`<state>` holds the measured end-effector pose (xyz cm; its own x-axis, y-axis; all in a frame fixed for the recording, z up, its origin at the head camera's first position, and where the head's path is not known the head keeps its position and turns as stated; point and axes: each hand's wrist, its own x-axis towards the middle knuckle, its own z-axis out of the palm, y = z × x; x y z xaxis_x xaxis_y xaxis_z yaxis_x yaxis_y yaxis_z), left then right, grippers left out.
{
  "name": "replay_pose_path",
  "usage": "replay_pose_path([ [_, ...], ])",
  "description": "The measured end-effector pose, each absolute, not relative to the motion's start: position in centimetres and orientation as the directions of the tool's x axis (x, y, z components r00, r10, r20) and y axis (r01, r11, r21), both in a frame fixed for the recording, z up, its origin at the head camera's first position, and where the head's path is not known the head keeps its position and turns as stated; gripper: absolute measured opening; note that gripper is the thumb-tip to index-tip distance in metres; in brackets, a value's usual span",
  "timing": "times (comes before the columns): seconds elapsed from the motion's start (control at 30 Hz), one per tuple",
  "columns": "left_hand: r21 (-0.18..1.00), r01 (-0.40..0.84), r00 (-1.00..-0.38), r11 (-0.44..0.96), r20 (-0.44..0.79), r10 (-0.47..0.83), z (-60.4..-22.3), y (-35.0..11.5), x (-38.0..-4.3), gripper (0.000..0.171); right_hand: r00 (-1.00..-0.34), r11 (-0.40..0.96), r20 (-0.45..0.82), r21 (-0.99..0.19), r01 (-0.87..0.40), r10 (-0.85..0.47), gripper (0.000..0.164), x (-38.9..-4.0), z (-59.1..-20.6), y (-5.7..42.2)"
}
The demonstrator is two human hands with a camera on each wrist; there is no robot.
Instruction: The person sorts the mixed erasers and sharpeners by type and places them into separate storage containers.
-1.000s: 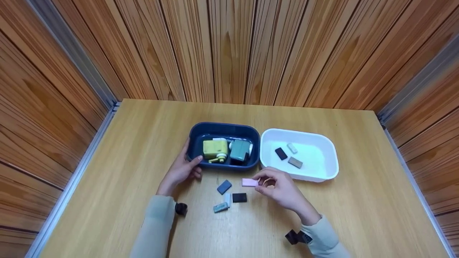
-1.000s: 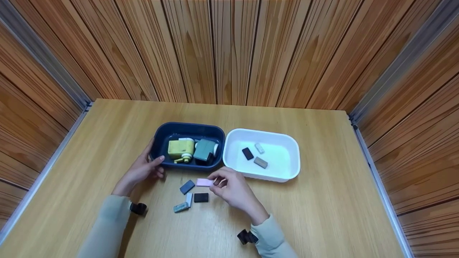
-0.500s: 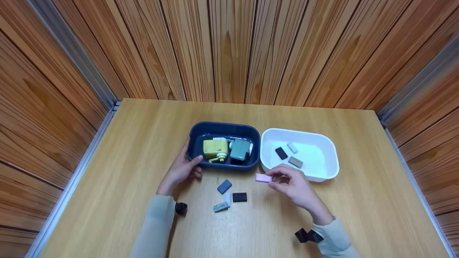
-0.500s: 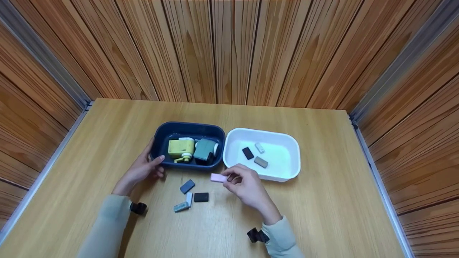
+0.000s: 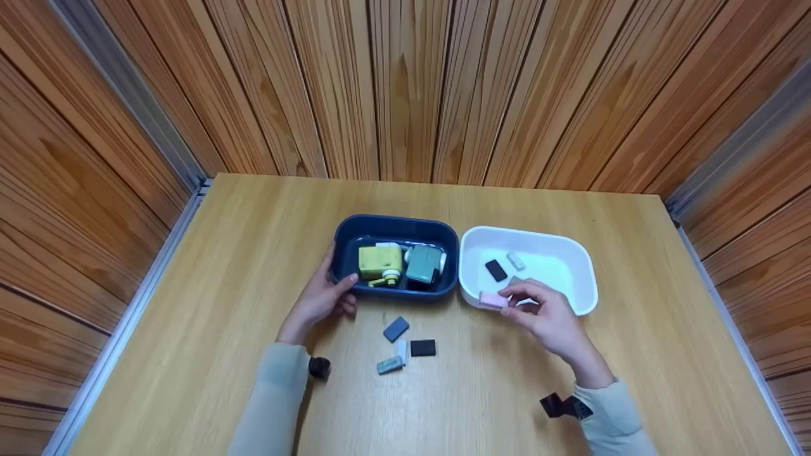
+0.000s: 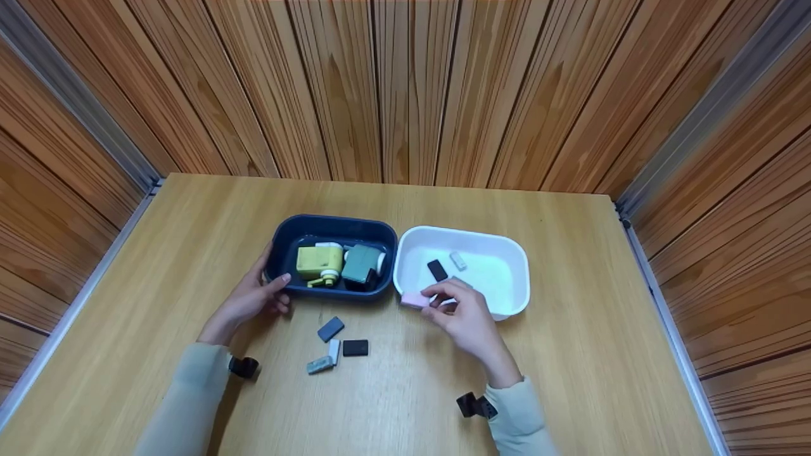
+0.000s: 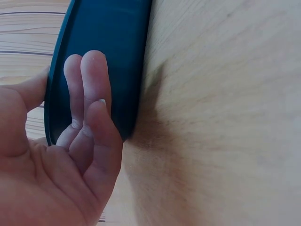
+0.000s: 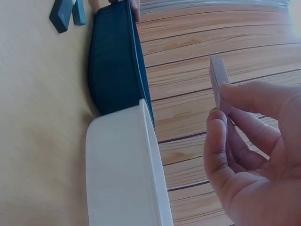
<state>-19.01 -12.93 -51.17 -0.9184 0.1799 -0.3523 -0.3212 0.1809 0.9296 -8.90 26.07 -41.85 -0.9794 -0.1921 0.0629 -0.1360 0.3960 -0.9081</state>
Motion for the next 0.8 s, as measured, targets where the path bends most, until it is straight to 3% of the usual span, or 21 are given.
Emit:
replay_pose_path([
  [0.23, 0.923, -0.348, -0.904, 0.167, -0.377, 0.199, -50.7, -12.9, -19.0, 0.085, -0.98, 0.468, 0.054, -0.873, -0.139, -0.19, 0.023, -9.9, -41.3, 26.6],
  [0.47, 0.924, -0.341, -0.91, 0.172, -0.37, 0.185, -51.2, -13.0, -19.0, 0.082, -0.985, 0.518, 0.022, -0.848, -0.11, -0.173, 0.024, -13.0, -43.4, 28.7],
  [0.8, 0.929, -0.331, -0.914, 0.168, -0.36, 0.188, -51.3, -12.9, -19.1, 0.083, -0.984, 0.581, -0.029, -0.81, -0.079, -0.174, 0.026, -16.3, -41.9, 29.2],
])
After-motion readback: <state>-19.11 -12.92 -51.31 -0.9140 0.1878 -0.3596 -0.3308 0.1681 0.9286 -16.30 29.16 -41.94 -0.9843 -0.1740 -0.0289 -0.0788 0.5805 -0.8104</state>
